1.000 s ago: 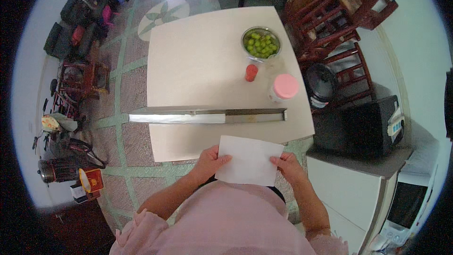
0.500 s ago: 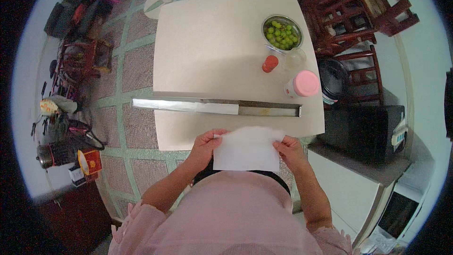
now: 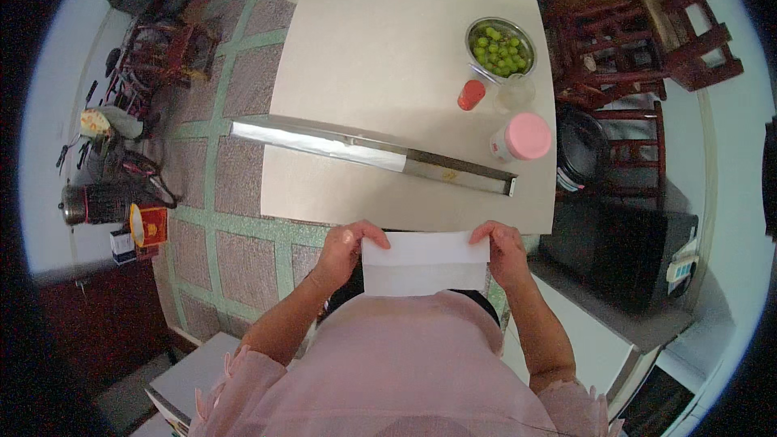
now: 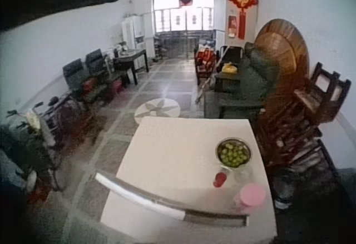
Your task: The person folds a white paper strip around a long metal light fixture on a table, then carries it to the kitchen and installs it into a recessed slot above the stove. The person also briefly handles a cloth and opens a cabinet.
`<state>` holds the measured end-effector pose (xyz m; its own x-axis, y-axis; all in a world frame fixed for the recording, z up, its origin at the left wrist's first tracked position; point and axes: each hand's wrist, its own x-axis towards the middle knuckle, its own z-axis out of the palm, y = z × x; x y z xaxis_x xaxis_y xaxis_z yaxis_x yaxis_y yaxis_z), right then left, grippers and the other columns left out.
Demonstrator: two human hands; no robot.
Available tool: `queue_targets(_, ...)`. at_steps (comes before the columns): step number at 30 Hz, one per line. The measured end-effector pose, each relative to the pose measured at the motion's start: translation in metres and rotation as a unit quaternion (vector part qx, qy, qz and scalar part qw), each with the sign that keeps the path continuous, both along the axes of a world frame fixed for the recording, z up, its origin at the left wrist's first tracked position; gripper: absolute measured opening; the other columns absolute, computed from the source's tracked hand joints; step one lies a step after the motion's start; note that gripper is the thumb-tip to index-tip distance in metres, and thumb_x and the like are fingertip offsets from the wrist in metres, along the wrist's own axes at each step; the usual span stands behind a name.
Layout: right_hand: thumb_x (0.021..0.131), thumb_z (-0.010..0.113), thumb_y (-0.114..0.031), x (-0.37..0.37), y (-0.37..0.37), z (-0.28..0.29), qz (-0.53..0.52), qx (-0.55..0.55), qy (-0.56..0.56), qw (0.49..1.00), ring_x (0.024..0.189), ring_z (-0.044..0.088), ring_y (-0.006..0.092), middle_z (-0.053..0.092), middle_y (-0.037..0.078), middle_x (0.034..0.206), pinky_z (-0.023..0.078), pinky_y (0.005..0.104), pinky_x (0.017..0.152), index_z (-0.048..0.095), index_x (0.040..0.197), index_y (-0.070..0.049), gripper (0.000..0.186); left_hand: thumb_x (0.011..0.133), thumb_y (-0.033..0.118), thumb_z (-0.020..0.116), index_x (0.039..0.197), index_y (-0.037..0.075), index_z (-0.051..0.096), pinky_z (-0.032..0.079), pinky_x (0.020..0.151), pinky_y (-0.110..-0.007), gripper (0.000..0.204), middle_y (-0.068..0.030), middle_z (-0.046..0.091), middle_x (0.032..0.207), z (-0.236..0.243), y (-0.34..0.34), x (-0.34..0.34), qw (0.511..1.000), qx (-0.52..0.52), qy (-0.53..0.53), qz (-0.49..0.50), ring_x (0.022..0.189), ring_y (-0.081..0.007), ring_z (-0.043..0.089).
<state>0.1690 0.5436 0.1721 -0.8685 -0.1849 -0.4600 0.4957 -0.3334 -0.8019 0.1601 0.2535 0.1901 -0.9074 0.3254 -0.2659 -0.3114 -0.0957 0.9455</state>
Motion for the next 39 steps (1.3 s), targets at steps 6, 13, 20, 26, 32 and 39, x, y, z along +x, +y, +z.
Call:
queue_targets(6, 0.078, 0.063, 0.001, -0.013, -0.011, 0.019, 0.056, 0.144, 0.012, 0.988, 0.072, 0.055, 0.0077, 0.059, 0.000, 0.083, 0.044, 0.0210, 0.064, 0.060, 0.092, -0.002, 0.015, 0.079, 0.000, 0.066, 0.090, 0.004, 0.062, 0.047, 0.066, -0.021, 0.013, -0.0061, 0.062, 0.088, 0.024, 0.009, 0.003, 0.990, -0.128, -0.051, 0.012, 0.081, -0.0106, 0.057)
queue_targets(13, 0.081, 0.061, 0.002, -0.018, -0.009, -0.013, 0.034, 0.136, -0.069, 0.988, 0.071, 0.056, 0.0066, 0.060, 0.002, 0.083, 0.045, 0.0212, 0.061, 0.056, 0.109, -0.004, 0.029, 0.082, 0.003, 0.064, 0.109, 0.004, 0.060, 0.051, 0.077, -0.025, 0.027, -0.0070, 0.063, 0.084, 0.025, 0.014, -0.018, 0.961, -0.038, -0.263, 0.075, 0.086, -0.0147, 0.060)
queue_targets(20, 0.086, 0.057, -0.006, -0.024, -0.031, -0.016, 0.062, 0.249, -0.007, 0.966, 0.072, 0.054, 0.0061, 0.060, 0.000, 0.085, 0.045, 0.0212, 0.063, 0.055, 0.111, -0.004, 0.025, 0.090, 0.015, 0.057, 0.105, 0.001, 0.059, 0.049, 0.050, -0.022, 0.021, -0.0057, 0.062, 0.074, -0.005, 0.007, -0.021, 0.968, -0.113, -0.208, 0.082, 0.059, -0.0116, 0.059)
queue_targets(26, 0.086, 0.057, -0.007, -0.031, -0.038, -0.009, 0.064, 0.155, -0.009, 0.986, 0.074, 0.056, 0.0086, 0.063, 0.003, 0.087, 0.047, 0.0247, 0.065, 0.057, 0.115, -0.004, 0.029, 0.091, 0.011, 0.053, 0.106, 0.004, 0.059, 0.049, 0.045, -0.024, 0.018, -0.0056, 0.061, 0.072, -0.001, -0.005, -0.028, 0.969, -0.143, -0.195, 0.059, 0.054, -0.0110, 0.057)
queue_targets(32, 0.084, 0.050, 0.002, -0.039, -0.041, 0.003, 0.061, 0.134, -0.060, 0.987, 0.065, 0.057, 0.0121, 0.063, 0.004, 0.080, 0.046, 0.0242, 0.063, 0.066, 0.093, -0.002, 0.019, 0.086, -0.003, 0.048, 0.094, 0.001, 0.065, 0.052, 0.051, -0.026, 0.019, -0.0107, 0.062, 0.085, -0.012, -0.026, -0.025, 0.985, -0.007, -0.163, 0.050, 0.067, -0.0161, 0.061)
queue_targets(39, 0.084, 0.047, 0.002, -0.038, -0.031, -0.019, 0.126, 0.075, 0.142, 0.979, 0.070, 0.056, 0.0126, 0.062, 0.006, 0.077, 0.044, 0.0257, 0.064, 0.066, 0.083, -0.001, 0.019, 0.087, 0.006, 0.051, 0.091, -0.002, 0.065, 0.054, 0.066, -0.031, 0.016, -0.0082, 0.062, 0.091, -0.014, -0.045, -0.036, 0.971, 0.123, -0.204, 0.019, 0.084, -0.0189, 0.060)
